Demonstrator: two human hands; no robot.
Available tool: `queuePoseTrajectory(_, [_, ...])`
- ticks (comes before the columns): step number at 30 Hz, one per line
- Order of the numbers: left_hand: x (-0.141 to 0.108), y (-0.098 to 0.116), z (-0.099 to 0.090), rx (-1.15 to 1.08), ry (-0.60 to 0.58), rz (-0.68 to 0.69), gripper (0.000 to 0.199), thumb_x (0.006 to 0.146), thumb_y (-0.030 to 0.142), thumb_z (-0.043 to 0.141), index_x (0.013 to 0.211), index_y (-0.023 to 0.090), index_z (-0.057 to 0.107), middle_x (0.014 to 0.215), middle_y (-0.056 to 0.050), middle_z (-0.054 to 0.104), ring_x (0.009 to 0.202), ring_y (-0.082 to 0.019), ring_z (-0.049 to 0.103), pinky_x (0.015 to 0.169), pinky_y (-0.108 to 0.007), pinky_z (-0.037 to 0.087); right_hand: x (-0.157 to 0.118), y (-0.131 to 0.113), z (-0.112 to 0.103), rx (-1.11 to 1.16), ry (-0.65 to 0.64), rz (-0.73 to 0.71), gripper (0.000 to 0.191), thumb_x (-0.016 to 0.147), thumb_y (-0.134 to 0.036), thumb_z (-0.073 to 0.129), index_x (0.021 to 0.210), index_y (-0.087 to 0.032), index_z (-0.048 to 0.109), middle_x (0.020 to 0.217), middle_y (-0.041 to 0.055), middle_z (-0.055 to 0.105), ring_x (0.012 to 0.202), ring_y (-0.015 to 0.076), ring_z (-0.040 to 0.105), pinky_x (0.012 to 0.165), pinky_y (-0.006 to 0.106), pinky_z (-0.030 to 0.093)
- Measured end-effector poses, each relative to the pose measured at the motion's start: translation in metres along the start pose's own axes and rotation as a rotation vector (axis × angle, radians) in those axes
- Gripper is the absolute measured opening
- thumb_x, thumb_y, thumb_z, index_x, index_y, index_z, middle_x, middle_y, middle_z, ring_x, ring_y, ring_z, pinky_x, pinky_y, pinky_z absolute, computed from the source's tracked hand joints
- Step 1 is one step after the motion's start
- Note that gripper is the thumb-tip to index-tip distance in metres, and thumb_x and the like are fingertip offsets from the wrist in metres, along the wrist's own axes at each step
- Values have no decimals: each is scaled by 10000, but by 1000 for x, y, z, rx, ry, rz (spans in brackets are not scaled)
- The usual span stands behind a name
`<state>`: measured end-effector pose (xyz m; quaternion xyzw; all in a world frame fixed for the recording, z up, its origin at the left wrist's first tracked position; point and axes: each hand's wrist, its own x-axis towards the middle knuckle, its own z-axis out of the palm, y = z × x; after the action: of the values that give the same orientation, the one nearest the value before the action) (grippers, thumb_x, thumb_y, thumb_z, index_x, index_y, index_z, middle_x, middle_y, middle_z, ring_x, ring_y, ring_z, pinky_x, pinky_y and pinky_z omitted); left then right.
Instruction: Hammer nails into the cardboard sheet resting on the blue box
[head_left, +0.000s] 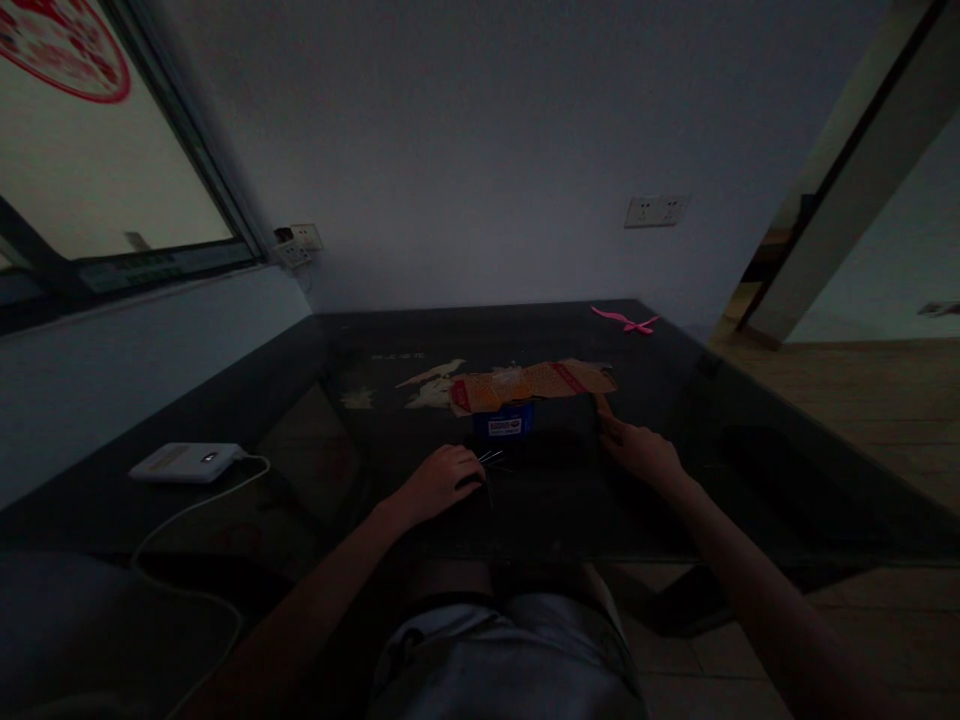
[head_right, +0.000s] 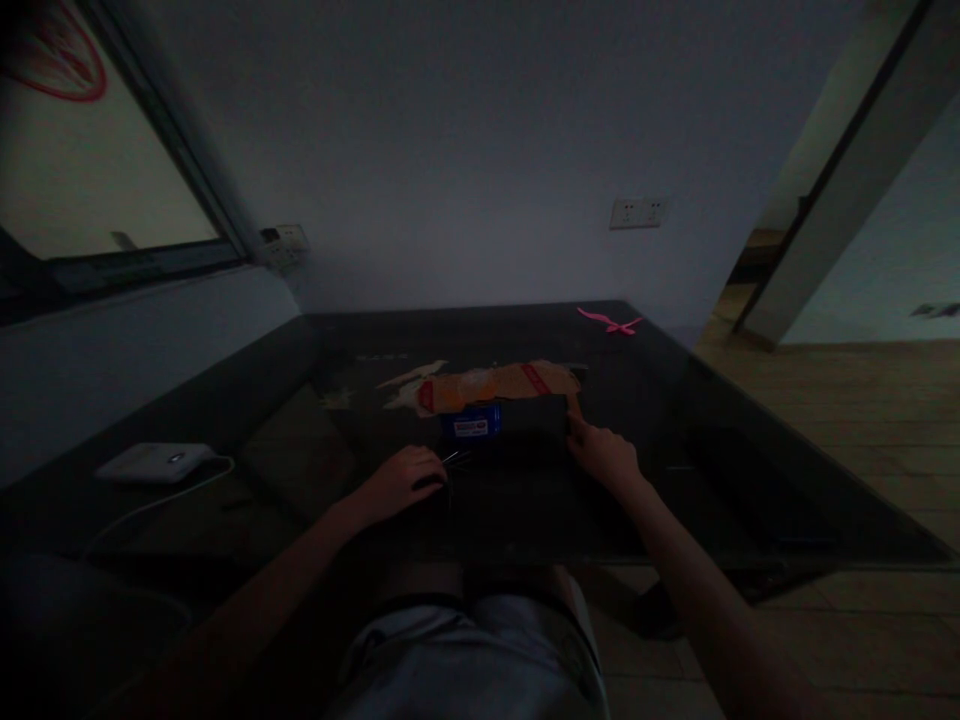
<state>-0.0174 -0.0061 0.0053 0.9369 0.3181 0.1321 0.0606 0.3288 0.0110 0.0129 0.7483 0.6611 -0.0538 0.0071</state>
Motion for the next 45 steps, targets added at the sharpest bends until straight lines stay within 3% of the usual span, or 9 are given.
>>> queuePoseTrajectory(13, [3,-2,2,275,-22,74,93,879,161,512,921,161,596,924,-42,661,872,-169,592,819,-310,421,1,0,1,2,-2,-2,535,917,-451,341,1431,-303,366,1079,154,701,918,330,679,688,404,497])
queuePoseTrajectory(22, [-2,-4,0,224,28,61,165,867,131,493,990,164,597,976,-59,657,900,-182,593,816,-321,456,0,0,-1,-1,-2,-5,530,919,-444,349,1431,-305,365,1094,147,697,927,318,677,695,392,497])
queuePoseTrajectory(28, [-3,12,-20,-127,245,-12,135,868,167,491,959,174,592,953,-51,643,874,-144,608,787,-260,486,-2,-1,-2,5,2,1,527,918,-438,356,1426,-300,377,1080,150,698,922,325,677,691,394,497])
queuePoseTrajectory(32, [12,17,-46,-243,493,-61,79,839,200,538,886,177,597,886,-36,649,839,-150,621,810,-283,492,-3,-2,-4,9,-2,-2,523,918,-426,367,1427,-303,376,1093,146,696,927,322,675,699,396,498])
queuePoseTrajectory(36, [53,-8,-60,-379,760,-206,78,797,228,587,840,163,597,825,-31,651,757,-144,628,744,-267,515,-4,-2,-4,12,-4,-5,522,924,-439,345,1425,-294,382,1102,152,693,931,323,675,707,401,499])
queuePoseTrajectory(39, [89,-36,-56,-415,897,-321,65,770,197,596,820,154,598,791,-28,647,743,-143,630,717,-255,515,-4,-2,-4,12,-2,-3,523,921,-441,345,1421,-295,387,1114,149,690,937,323,674,708,401,502])
queuePoseTrajectory(42, [110,-55,-44,-407,905,-378,55,749,153,600,804,155,602,786,-24,653,734,-139,633,718,-258,515,-3,-1,-4,11,-5,-4,524,918,-449,348,1418,-301,390,1103,143,696,932,321,678,704,399,503])
queuePoseTrajectory(45, [113,-61,-32,-394,891,-411,49,747,146,603,796,157,602,776,-22,658,717,-140,633,709,-265,517,-2,0,-3,9,-7,-3,528,920,-453,342,1426,-308,375,1090,141,701,931,324,678,703,399,502])
